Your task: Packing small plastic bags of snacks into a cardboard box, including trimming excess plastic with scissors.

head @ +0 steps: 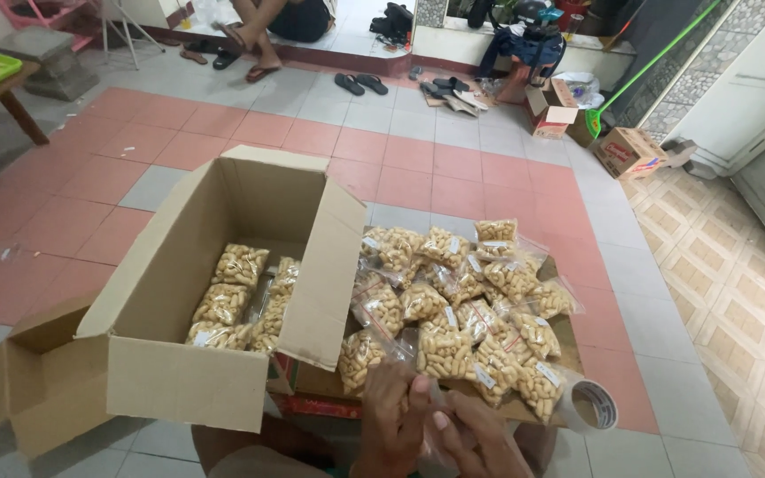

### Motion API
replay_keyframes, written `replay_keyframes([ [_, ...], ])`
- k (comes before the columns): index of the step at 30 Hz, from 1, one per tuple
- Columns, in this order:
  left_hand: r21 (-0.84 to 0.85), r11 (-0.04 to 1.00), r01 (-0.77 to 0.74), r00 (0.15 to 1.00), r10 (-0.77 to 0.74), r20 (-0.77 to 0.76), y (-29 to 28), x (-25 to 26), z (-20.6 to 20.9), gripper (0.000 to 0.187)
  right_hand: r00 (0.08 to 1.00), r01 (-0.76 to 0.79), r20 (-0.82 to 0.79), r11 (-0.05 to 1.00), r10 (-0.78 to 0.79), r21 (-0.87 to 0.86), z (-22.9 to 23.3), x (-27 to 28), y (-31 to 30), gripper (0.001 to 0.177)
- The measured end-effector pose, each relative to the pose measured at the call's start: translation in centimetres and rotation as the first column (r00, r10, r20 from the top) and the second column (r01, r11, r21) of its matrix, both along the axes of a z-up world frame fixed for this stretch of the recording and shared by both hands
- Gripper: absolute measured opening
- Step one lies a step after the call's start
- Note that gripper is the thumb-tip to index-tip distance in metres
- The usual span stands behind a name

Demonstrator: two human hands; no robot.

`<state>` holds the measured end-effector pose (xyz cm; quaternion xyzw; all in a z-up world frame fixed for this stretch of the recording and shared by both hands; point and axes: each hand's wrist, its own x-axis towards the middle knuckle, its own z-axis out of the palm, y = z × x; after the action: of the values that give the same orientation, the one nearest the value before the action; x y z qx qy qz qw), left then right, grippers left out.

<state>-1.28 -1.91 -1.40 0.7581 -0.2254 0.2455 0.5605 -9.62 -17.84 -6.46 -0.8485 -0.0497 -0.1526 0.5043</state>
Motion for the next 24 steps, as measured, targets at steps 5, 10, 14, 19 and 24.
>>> replay_keyframes([
  [5, 0.045, 0.986, 0.161, 0.981, -0.154, -0.119, 0.8, -0.4, 1.3, 0.049, 0.994, 0.009, -0.106, 0.998, -0.016, -0.062, 6.2, 2.2, 0.6, 0.022],
  [10, 0.089, 0.955, 0.284, 0.953, -0.271, -0.136, 1.2, 0.1, 0.4, 0.052, 0.983, -0.09, -0.168, 0.994, 0.078, -0.068, 5.4, 3.0, -0.5, 0.021],
  [14, 0.066, 0.915, 0.397, 0.917, -0.394, -0.062, 2.0, -0.2, 2.4, 0.059, 0.987, -0.099, -0.132, 0.994, 0.093, -0.043, 6.0, 2.8, -0.5, 0.025],
  [19, 0.041, 0.892, 0.45, 0.886, -0.44, -0.144, 2.2, -0.7, 4.0, 0.041, 0.956, 0.224, -0.206, 0.973, -0.21, 0.049, 5.6, 1.1, 0.8, 0.02],
  [24, 0.178, 0.945, 0.275, 0.961, -0.265, -0.081, 1.2, -0.4, 1.5, 0.035, 0.99, -0.027, -0.137, 0.997, 0.016, -0.078, 5.2, 3.2, -0.3, 0.027],
])
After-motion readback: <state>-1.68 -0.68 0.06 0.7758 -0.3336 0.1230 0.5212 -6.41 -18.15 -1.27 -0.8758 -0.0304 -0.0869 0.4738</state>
